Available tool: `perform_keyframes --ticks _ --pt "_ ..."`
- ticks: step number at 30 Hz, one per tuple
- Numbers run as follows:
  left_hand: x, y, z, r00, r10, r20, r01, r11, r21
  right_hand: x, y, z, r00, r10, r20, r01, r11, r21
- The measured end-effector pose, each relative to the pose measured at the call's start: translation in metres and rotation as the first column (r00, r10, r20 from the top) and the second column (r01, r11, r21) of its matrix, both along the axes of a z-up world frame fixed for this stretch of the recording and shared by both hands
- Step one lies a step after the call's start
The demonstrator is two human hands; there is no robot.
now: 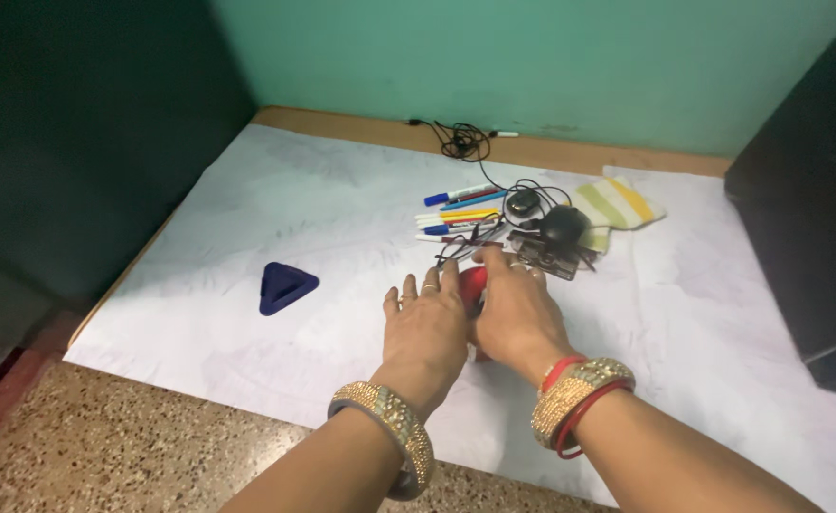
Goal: The person handles a laptop, a monitor, a keyboard, and a mouse, moving them between a patterned surface and a desk. They also gather pens, glasses, and a power adapter, placing them into a container.
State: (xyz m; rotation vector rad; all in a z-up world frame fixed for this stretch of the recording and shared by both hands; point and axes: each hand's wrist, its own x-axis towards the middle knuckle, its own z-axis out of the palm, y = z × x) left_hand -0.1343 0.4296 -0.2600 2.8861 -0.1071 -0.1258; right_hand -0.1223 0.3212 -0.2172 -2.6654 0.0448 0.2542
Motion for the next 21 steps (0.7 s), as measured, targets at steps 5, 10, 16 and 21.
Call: perform_keyframes --ticks 5,10,16,21 --pt "-0.001 0.008 0.015 0.997 0.077 -0.007 -0.078 0.988 -0.131 -0.001 -0.006 0.004 0.998 0.035 -0.050 -0.034 0.999 0.017" --pt "0.009 -0.015 0.046 0.997 0.039 0.067 -0.026 0.984 -0.176 0.010 -0.038 0.019 0.992 0.030 0.126 -0.040 0.996 0.077" --pt "0.036 -0.081 0.076 0.953 -0.072 0.294 0.142 0.964 -0.224 0.001 -0.101 0.076 0.969 -0.155 0.194 0.151 0.988 0.037" --pt "0.039 -0.157 0.119 0.908 -0.160 0.387 0.293 0.903 -0.315 -0.006 -0.171 0.121 0.848 -0.169 0.503 0.218 0.975 -0.038"
